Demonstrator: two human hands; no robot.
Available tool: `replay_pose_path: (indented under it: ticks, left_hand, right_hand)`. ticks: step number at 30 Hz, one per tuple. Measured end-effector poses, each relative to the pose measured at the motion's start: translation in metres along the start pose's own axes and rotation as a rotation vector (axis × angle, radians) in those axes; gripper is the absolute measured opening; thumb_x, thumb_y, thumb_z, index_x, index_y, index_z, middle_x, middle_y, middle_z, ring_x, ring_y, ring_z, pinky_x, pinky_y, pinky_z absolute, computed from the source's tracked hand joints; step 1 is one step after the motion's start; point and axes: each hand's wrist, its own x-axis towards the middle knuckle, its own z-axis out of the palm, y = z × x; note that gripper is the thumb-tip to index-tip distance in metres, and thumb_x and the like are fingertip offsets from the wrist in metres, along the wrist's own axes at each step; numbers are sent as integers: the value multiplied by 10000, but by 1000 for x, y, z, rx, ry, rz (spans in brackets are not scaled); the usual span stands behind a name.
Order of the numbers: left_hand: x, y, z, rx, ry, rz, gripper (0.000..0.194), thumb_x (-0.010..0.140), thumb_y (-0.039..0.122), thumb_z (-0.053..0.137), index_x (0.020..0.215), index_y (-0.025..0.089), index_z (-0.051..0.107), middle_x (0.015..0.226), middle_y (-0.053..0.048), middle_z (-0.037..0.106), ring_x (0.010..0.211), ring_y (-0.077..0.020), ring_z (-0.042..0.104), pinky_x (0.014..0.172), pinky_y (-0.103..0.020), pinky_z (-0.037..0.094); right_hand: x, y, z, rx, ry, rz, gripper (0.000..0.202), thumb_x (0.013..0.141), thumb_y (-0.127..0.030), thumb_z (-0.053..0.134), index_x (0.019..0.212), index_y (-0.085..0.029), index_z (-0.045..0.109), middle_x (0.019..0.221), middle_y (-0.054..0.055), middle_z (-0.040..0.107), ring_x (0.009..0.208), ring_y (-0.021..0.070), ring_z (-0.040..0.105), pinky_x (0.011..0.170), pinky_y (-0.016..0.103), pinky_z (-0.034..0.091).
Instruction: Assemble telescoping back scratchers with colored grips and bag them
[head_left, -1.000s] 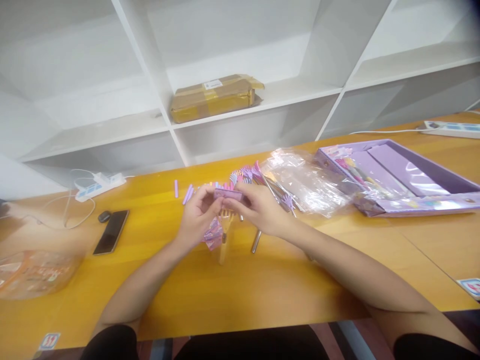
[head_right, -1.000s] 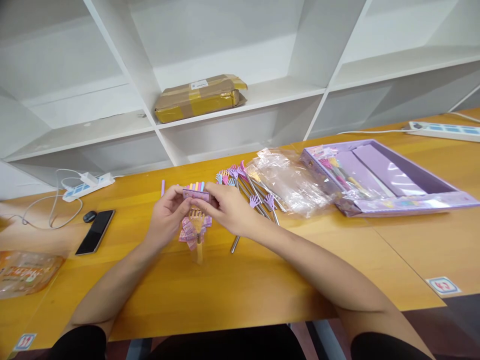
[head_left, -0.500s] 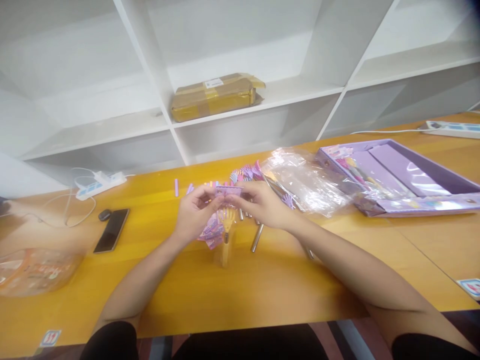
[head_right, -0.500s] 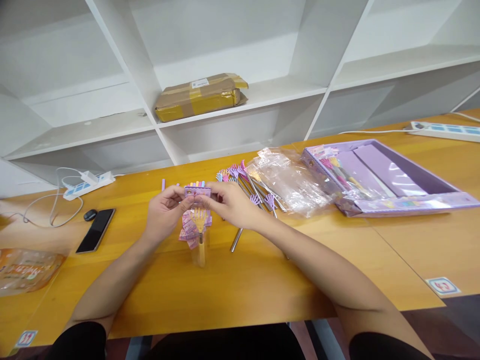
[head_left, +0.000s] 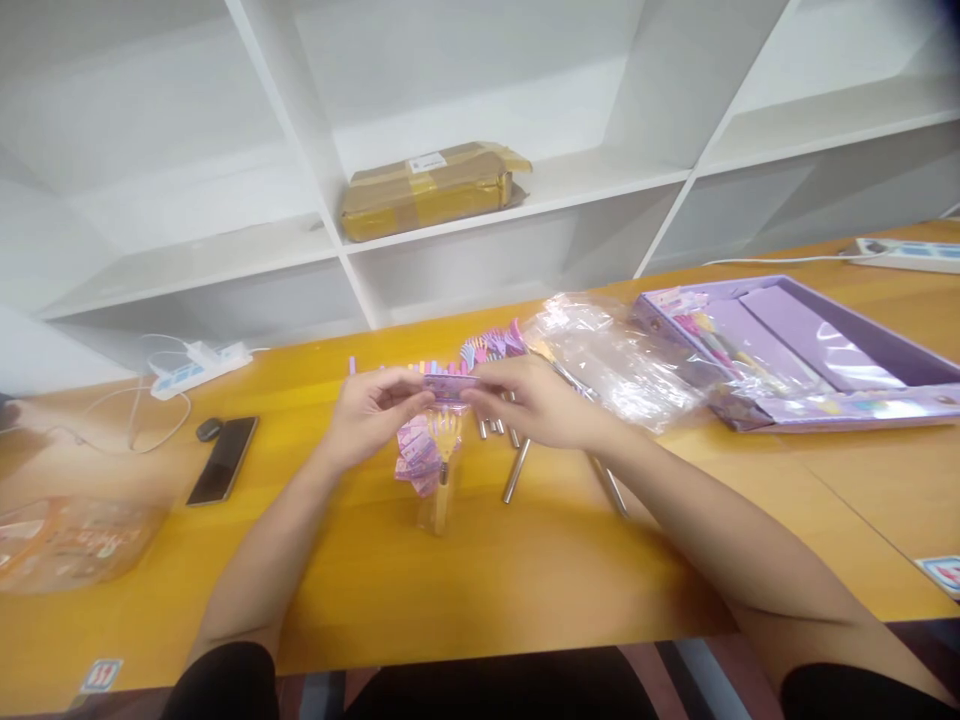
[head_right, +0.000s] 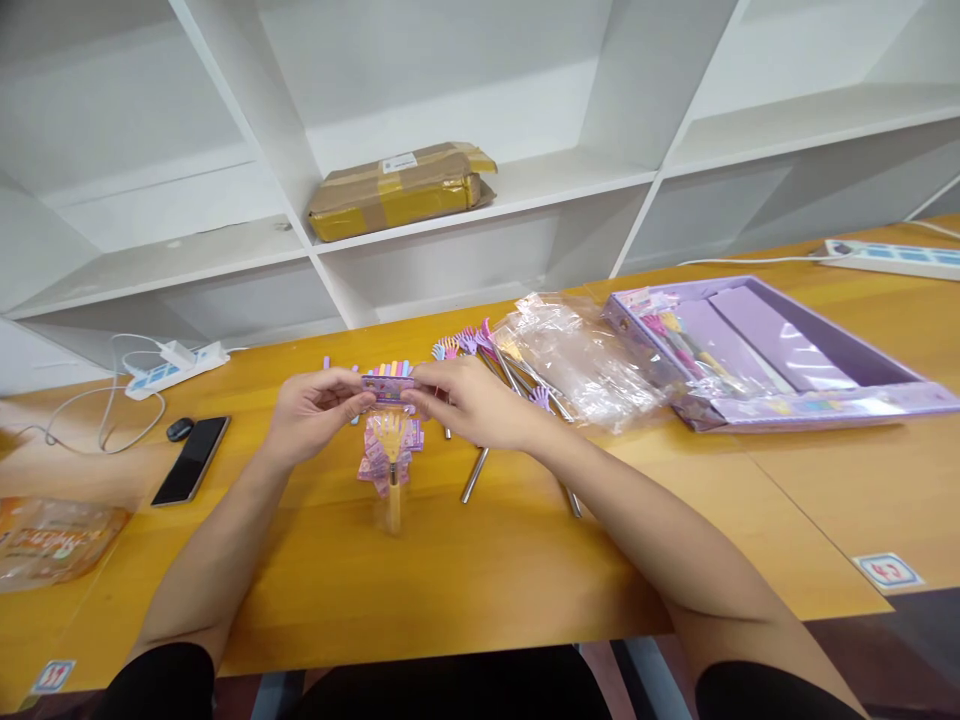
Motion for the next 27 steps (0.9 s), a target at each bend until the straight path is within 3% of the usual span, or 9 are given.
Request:
replay_pose_path:
  ticks: [4,6,8,12,15,18,21,25,27]
  left_hand:
    - [3,-1,1,42,84,-8,241,868,395,860,975,182,829,914,-70,820,819,-180,768,760,-279,626]
    - [5,0,1,58,187,-10,251,860,409,861,944,178,810,858,-56,803,753,-160,742,694,-257,599]
    - [7,2,0,23,258,-35,272,840,422,872,907,176,775,787,-33,769,652,-136,691,602,-241,559]
    - [7,7,-4,-61,245,-85,316,781,402,917,878,174,721,687,5,705,561,-123,639,532,-237,519]
    - [5,13,-7,-92,165,-95,314,888,446,825,1005,170,733,783,-37,761,634,-146,694,605,-262,559]
    - [1,22,-14,-183,98,-63,337,1008,462,662,1185,180,718,1101,-122,809,765,-178,749,683,-308,593]
    - [-2,31,-27,-213,90,-43,297,1023,401,624,1201,178,707,1167,-140,804,777,-190,756,671,-321,588]
    - [-5,38,-41,-175,105,-42,228,1013,324,610,1146,173,717,1099,-123,815,767,-188,753,653,-315,575]
    - [-5,38,-44,-161,108,-45,204,1008,307,600,1105,175,721,1071,-115,817,763,-186,749,650,-315,574]
  right_hand:
    - [0,1,-5,134,-134,148,300,1117,-339,499,888,-189,620,737,-14,667,618,96,571,614,250,438]
    - [0,5,3,220,-205,252,229,1069,-411,605,1052,-185,642,809,-4,693,640,108,611,588,245,465]
    - [-1,10,22,262,-263,341,361,956,-463,765,1148,-183,642,896,16,719,668,121,638,566,242,477]
    - [-7,17,69,365,-280,447,316,951,-470,758,950,-170,658,770,4,707,585,122,612,563,255,468]
    - [-16,17,74,334,-153,401,313,951,-451,753,850,-177,641,748,13,710,656,140,645,645,273,491]
    - [-32,16,31,261,40,362,304,960,-465,738,1071,-196,649,947,55,772,811,178,709,751,317,546]
    - [-51,21,-50,-25,320,409,294,989,-423,698,1181,-229,590,1027,80,765,863,208,705,788,356,552]
    - [-79,53,-166,-681,642,735,289,1015,-252,642,1289,-179,586,1144,176,755,875,211,671,771,357,468]
    - [-92,77,-205,-952,675,930,410,1030,-222,608,1422,-111,556,1201,267,743,928,243,680,744,379,430]
